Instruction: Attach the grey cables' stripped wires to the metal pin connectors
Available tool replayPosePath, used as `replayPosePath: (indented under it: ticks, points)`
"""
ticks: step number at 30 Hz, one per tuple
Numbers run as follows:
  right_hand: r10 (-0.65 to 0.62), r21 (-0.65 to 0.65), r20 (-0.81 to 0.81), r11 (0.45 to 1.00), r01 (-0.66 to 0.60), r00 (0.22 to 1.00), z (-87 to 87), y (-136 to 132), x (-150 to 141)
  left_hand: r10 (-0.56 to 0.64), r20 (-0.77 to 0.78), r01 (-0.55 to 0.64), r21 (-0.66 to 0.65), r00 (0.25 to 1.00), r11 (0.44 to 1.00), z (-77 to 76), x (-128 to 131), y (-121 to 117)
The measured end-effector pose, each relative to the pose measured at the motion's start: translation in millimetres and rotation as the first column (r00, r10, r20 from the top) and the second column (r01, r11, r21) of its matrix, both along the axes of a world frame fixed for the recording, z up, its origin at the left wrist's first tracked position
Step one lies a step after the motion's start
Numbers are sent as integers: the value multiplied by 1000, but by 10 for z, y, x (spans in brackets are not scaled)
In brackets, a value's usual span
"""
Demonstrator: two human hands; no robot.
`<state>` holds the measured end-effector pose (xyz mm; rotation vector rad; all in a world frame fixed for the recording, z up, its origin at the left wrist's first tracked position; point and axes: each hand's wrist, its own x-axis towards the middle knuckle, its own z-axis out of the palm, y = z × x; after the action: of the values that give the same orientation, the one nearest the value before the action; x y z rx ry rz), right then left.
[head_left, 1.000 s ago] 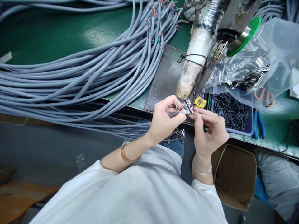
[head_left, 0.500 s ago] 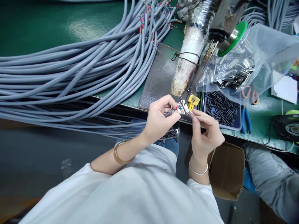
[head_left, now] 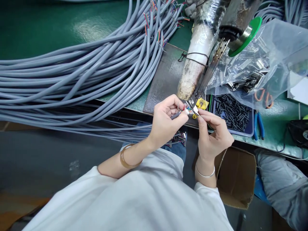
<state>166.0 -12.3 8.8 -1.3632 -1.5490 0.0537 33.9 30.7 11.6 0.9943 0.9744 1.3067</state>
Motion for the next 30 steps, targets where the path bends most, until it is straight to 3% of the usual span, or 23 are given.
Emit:
replayPosePath:
  ticks: [7,12,14,16,20,24,30]
  points:
    - [-2,45,49,999,0,999,59,30,-42,-16,7,16,5,1000,1000,4,-11,8]
    - [-119,189,-175,970,152,977,28,-30,13,-22,-9,22,16,1000,1000,20,-30,24]
    - [-84,243,-273,958,154,958,37,-65,61,-32,-25,32,11,999,999,20,-37,27]
    - [-30,193,-310,977,94,950,48,-97,97,-40,-34,40,0,999,999,9,-39,22]
    - [-74,-11,-152,997,73,986,25,-139,97,-43,-22,43,-9,999,999,-22,-27,-5]
    - [-5,5,47,1000,5,999,-23,-114,40,-45,-19,44,-11,999,999,-23,-10,-23]
    - [62,3,27,998,-62,998,-31,-28,-13,-1,4,1,16,1000,1000,4,8,-23]
